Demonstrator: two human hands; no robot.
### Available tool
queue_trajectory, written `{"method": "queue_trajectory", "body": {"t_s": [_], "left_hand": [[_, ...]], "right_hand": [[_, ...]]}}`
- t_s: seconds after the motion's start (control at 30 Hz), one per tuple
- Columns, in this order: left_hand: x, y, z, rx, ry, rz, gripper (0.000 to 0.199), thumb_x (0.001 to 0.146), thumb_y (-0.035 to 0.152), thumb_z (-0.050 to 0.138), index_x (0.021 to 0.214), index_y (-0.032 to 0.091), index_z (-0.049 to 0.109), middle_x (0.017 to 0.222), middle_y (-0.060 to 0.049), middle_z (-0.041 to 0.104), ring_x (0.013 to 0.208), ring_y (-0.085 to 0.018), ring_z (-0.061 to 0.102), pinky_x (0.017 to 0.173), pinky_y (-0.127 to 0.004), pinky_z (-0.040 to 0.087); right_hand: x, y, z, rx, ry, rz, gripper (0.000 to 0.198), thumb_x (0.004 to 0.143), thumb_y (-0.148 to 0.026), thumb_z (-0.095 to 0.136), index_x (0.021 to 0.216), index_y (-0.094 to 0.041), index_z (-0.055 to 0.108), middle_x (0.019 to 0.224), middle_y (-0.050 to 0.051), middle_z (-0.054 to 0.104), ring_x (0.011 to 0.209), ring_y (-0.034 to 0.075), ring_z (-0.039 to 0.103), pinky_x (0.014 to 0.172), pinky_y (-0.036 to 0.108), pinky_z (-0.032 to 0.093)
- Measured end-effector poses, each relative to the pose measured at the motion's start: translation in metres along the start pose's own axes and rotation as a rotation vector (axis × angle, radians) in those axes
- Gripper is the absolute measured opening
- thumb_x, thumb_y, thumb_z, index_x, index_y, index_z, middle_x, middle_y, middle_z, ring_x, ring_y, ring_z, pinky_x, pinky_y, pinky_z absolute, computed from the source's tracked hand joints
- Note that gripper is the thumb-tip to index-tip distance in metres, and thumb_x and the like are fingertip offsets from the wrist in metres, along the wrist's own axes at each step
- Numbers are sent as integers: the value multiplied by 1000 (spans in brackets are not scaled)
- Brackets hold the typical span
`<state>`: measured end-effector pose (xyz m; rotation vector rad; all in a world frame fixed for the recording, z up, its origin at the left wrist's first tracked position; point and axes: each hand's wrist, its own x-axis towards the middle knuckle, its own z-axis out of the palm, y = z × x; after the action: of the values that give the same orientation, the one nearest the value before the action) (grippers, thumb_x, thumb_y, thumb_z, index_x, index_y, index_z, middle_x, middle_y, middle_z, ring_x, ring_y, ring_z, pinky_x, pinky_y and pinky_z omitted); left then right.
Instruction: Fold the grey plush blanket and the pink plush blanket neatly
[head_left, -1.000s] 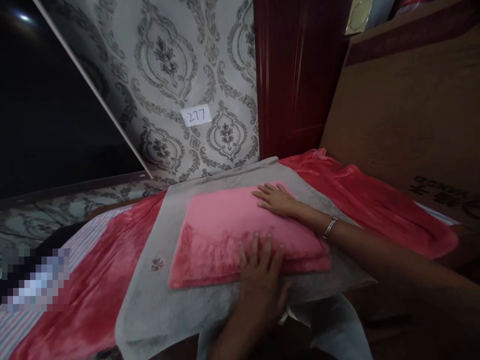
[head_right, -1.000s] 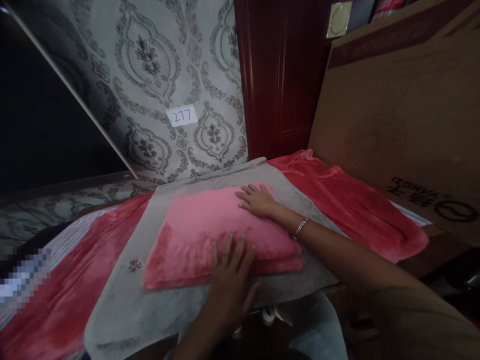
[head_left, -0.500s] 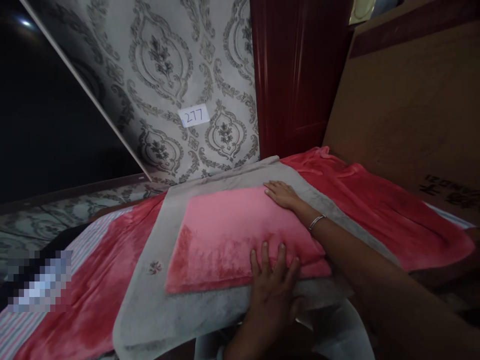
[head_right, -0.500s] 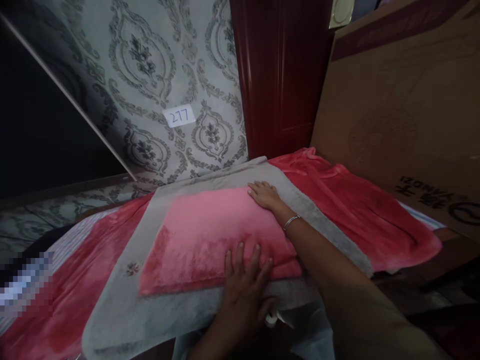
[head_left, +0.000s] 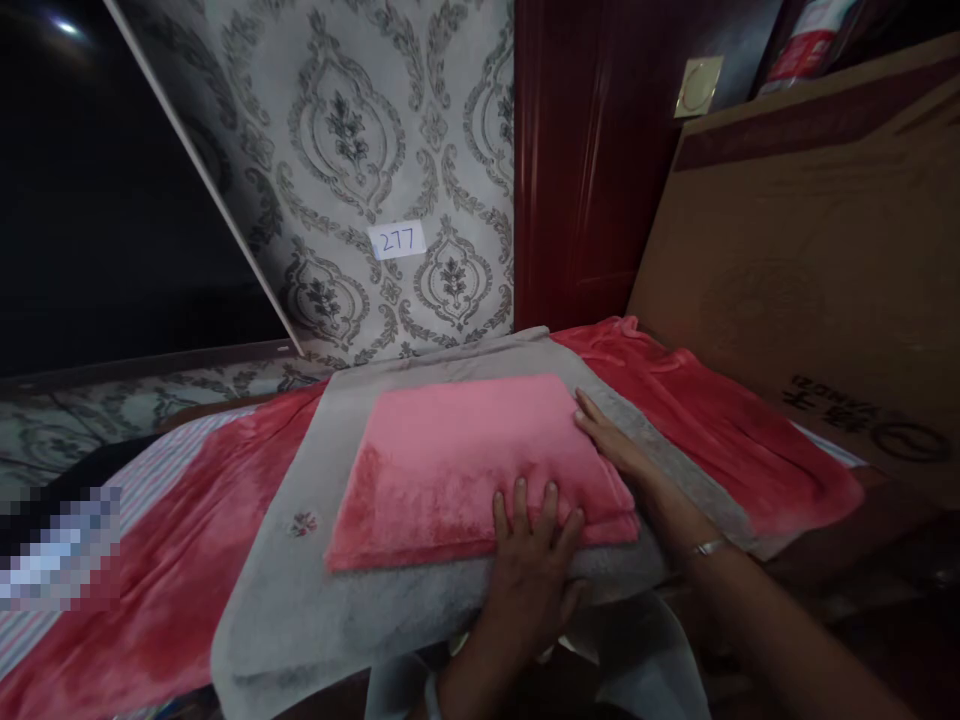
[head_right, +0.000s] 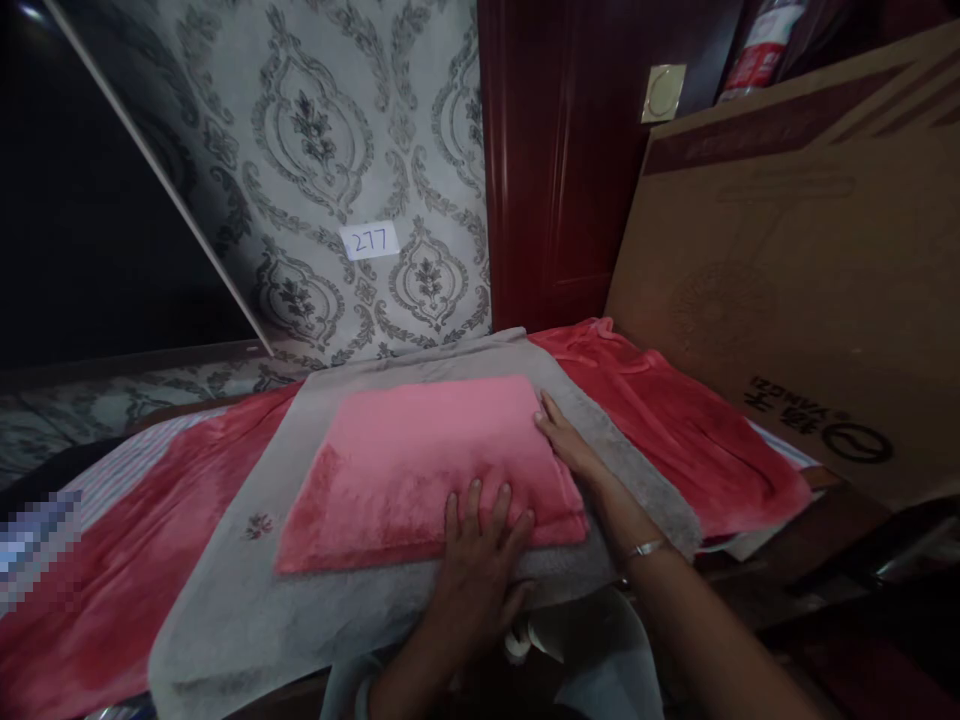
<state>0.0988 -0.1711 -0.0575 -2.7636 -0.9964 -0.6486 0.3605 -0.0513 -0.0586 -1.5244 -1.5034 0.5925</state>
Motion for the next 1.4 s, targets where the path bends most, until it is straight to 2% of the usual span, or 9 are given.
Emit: {"method": "queue_trajectory", "body": {"t_s": [0.13,0.27,0.4,0.53,0.67,0.9,1.07,1.23,1.4], "left_hand": [[3,-10,-21,-42,-45,62,70,87,43,64,153,32,43,164,-4,36,151,-40,28,119,-67,30],[15,-55,-65,-15,-102,-21,45,101,29,38,140,30,61,141,-2,65,133,-22,57,120,-44,38],[13,-112,-95,189,-68,-351,51,101,37,40,150,23,50,157,-12,48,148,-33,39,121,-65,24],[-10,-141,-89,268,-154,-596,62,99,50,45,155,21,43,165,-15,31,152,-44,23,115,-71,26],[-27,-144,-75,205,-170,-653,61,101,50,40,157,24,39,168,-11,25,152,-45,21,111,-64,37],[-31,-152,-67,147,-86,-650,61,98,50,48,154,26,44,166,-9,31,152,-43,23,114,-61,36],[-21,-144,-83,106,-40,-681,51,100,42,44,147,26,54,160,-11,42,150,-39,31,118,-67,27],[12,-107,-85,107,-4,-457,56,99,46,47,152,27,48,164,-10,37,153,-37,25,121,-70,16],[17,-92,-49,102,-149,-379,61,98,51,47,155,30,41,166,-7,32,154,-42,20,118,-75,16]], "right_hand": [[-41,-7,3,174,18,49,80,95,-68,37,162,-27,26,167,4,27,153,24,25,125,50,24],[-64,-16,0,358,7,140,83,94,-67,41,163,-28,20,168,3,22,152,24,29,123,47,31],[-75,-22,0,250,16,65,77,94,-65,44,162,-32,25,167,0,25,152,24,28,125,49,27],[-88,-21,8,-5,28,-48,71,93,-64,48,155,-30,44,163,2,35,153,26,26,127,51,18],[-99,-17,17,-25,88,-58,63,97,-59,41,152,-29,48,158,3,45,149,26,37,126,51,21],[-105,-8,17,-85,235,-103,55,97,-53,45,144,-28,59,156,7,49,145,29,43,121,55,31],[-98,-46,13,-372,377,-201,54,98,-50,43,139,-21,62,161,12,40,145,36,40,119,61,31],[-80,-107,44,-634,211,-369,53,101,-44,41,151,-26,49,165,11,33,151,36,27,117,65,27],[-79,-103,77,-832,24,-307,56,101,-48,41,154,-29,45,164,9,36,150,38,30,116,68,24]]}}
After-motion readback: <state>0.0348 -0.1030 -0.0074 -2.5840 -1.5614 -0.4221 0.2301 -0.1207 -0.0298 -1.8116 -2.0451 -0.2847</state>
